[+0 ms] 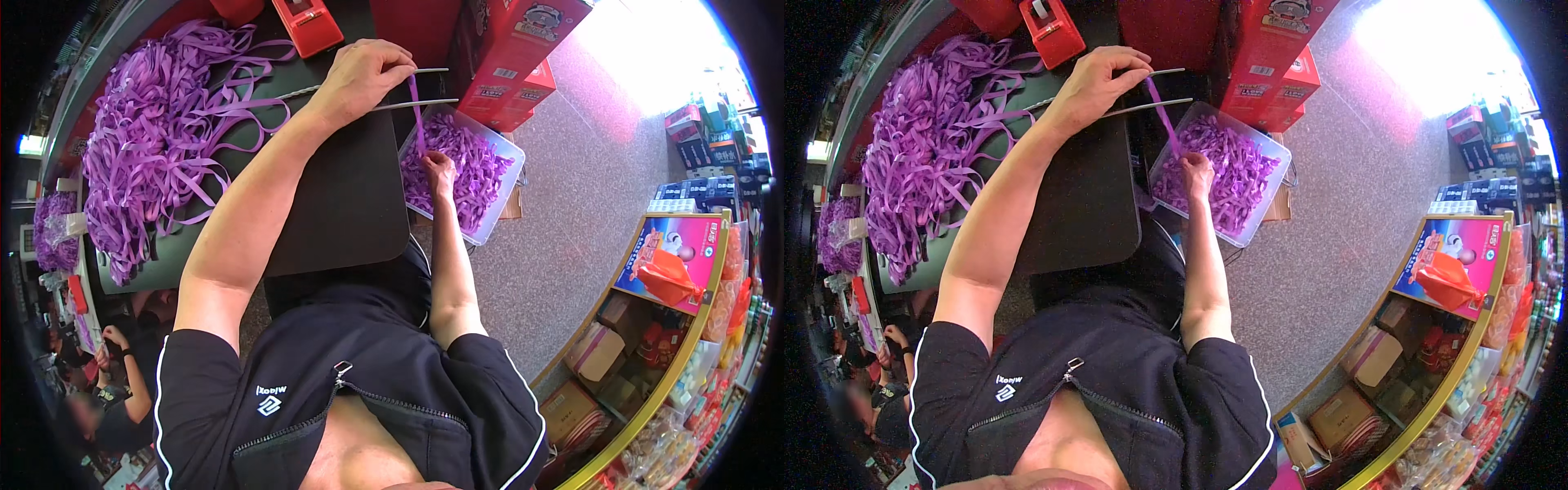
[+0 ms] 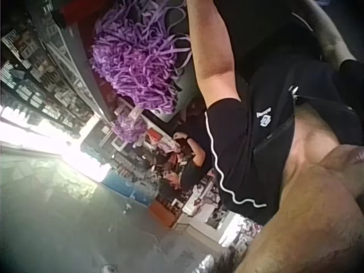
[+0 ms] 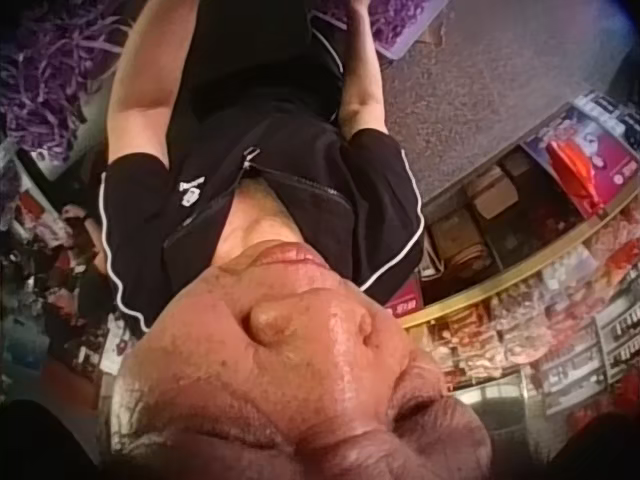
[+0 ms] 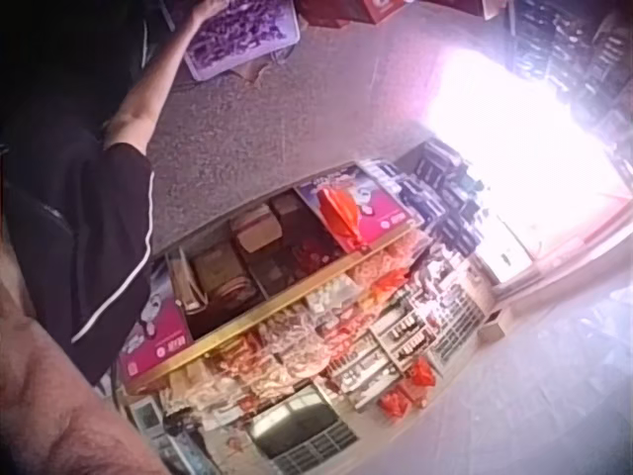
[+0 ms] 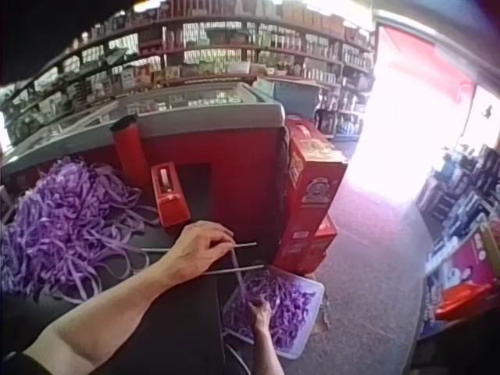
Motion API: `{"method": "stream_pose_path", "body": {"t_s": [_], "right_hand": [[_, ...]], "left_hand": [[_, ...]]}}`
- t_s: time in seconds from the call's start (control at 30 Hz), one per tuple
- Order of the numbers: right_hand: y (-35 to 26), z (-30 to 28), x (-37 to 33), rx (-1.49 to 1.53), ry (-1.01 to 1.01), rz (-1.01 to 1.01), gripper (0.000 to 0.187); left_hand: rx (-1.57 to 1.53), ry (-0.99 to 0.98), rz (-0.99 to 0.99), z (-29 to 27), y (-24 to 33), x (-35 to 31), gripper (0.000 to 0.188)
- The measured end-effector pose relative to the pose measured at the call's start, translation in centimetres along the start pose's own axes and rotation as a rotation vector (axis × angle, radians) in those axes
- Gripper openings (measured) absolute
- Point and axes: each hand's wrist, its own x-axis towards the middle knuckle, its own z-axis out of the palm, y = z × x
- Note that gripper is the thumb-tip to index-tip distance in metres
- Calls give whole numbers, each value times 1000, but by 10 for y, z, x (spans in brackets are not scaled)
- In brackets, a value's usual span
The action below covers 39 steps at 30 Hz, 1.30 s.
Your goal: The recorder is measuring and organizing purple ribbons using a metal rod guide fixed to a table.
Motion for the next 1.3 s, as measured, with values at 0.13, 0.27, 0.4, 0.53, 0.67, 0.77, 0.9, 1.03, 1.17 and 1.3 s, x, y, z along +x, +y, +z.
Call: {"method": "stream_pose_path", "body": {"t_s": [0.13,0.27,0.4,0.53,0.67,0.77,0.9,1.03,1.17,1.3], "right_hand": [[14,12,-5,202,-77,-61,16],[27,18,-11,373,-137,-133,14],[20,14,-28,218,-128,-226,7],[19,9,-41,230,-102,-305,10],[14,2,-45,179,-102,-466,14],[14,0,-46,144,-143,-520,14],[18,-1,-50,154,-159,-490,15],[16,-5,-57,134,-124,-489,14],[17,-13,-64,77,-68,-527,15],[23,-23,-73,62,-86,-552,14]], "left_hand": [[13,3,5,-1,-1,-1,23],[-11,-11,-14,3,-1,3,24],[30,13,0,4,-11,-1,25],[13,6,-4,5,-8,1,25],[-13,-8,-23,4,-9,2,25],[-18,-13,-20,4,-9,3,24],[-23,-23,-22,5,-9,4,25],[-3,-11,-32,7,-12,2,24],[110,52,31,8,-14,1,26],[193,79,78,9,-16,2,27]]}}
